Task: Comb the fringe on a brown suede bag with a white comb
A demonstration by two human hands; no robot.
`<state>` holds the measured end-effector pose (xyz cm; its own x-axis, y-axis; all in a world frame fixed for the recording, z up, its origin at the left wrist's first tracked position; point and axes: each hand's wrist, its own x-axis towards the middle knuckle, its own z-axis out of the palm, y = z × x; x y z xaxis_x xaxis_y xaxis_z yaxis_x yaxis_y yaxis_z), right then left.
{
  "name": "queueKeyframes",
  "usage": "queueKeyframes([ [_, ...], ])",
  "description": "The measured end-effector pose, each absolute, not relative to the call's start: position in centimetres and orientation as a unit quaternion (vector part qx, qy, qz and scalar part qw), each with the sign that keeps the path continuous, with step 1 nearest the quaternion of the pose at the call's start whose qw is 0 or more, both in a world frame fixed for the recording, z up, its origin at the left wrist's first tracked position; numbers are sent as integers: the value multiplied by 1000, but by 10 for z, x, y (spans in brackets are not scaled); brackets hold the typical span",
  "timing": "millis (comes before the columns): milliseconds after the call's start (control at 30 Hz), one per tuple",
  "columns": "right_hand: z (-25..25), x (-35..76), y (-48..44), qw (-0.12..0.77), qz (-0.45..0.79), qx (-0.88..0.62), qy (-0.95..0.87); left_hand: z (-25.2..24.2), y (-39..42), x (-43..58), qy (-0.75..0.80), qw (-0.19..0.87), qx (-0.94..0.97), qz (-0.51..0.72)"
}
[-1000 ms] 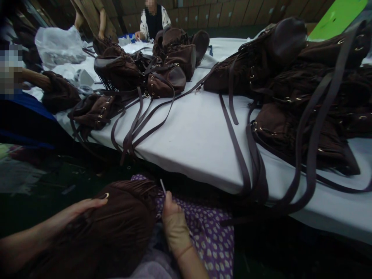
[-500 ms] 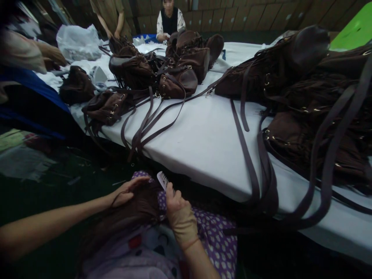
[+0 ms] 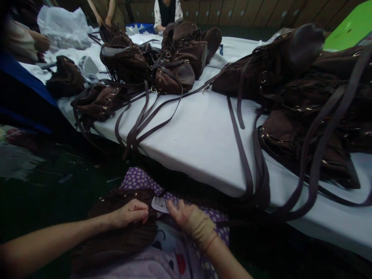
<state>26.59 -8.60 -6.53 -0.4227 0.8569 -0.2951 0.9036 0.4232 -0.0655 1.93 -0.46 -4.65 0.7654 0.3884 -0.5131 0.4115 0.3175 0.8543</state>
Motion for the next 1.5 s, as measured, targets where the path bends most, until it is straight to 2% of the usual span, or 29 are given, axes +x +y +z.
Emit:
queueKeyframes([
  [100,-68,307,-101,122,-182,620,754,-51,-15,8,351,743,570,7],
  [233,-78,380,-130,140,-221,728,633,-61,-29,-1,419,739,522,74],
  [300,-88,388,-139,4,-316,794,520,-67,-32,10,434,742,501,101],
  [367,-97,368,-140,-157,-398,806,409,-73,-29,26,434,744,493,121],
  [400,-100,351,-139,-208,-424,798,374,-75,-26,34,434,743,491,131],
  [600,-92,264,-132,-273,-541,728,320,-83,-15,50,447,733,489,154],
  [700,-80,246,-133,-292,-427,748,417,-86,-19,52,454,738,478,148],
  [767,-78,230,-132,-275,-299,735,543,-87,-21,56,454,749,460,144],
  [833,-81,209,-128,-200,-211,711,640,-87,-23,60,453,763,440,142],
  [967,-97,183,-115,-14,-168,703,691,-81,-19,58,454,790,395,120],
  [1067,-110,195,-107,7,-182,730,659,-74,-16,47,446,813,361,102],
  [1200,-125,236,-104,-13,-210,764,610,-71,-19,40,441,830,325,103],
  [1300,-127,256,-107,-69,-233,780,577,-75,-19,42,482,773,391,134],
  [1500,-117,231,-120,-210,-312,728,574,-59,-5,15,514,471,688,199],
])
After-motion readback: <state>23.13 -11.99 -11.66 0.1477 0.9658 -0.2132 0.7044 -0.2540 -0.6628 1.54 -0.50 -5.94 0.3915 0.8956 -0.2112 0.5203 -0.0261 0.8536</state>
